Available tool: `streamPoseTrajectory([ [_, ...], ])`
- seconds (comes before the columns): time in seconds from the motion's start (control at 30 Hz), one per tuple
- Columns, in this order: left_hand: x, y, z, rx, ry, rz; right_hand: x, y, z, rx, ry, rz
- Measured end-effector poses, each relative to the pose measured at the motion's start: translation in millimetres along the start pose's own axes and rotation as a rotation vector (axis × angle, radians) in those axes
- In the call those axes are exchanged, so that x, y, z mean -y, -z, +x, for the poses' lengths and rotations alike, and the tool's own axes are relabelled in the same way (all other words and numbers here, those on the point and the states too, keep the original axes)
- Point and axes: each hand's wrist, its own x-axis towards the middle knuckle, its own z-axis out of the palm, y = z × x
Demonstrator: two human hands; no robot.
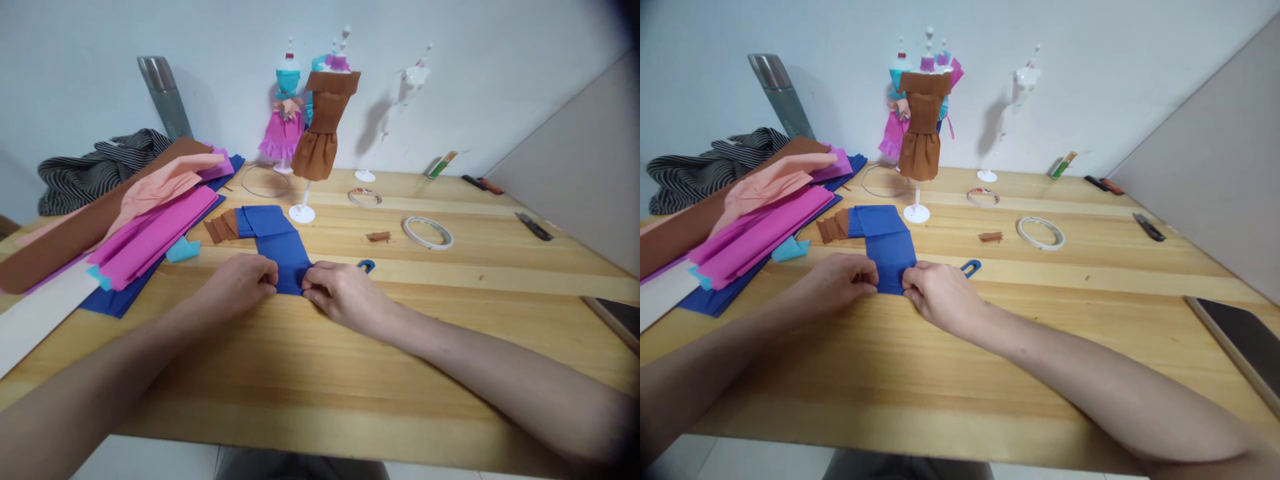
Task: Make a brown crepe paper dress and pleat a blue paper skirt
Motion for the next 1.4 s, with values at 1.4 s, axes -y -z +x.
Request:
streamPoseTrajectory([
  [1.4, 1.6, -3.5, 3.8, -0.022, 0.116, -0.019, 6.8, -2.5, 0.2, -0.031, 0.125, -0.278],
])
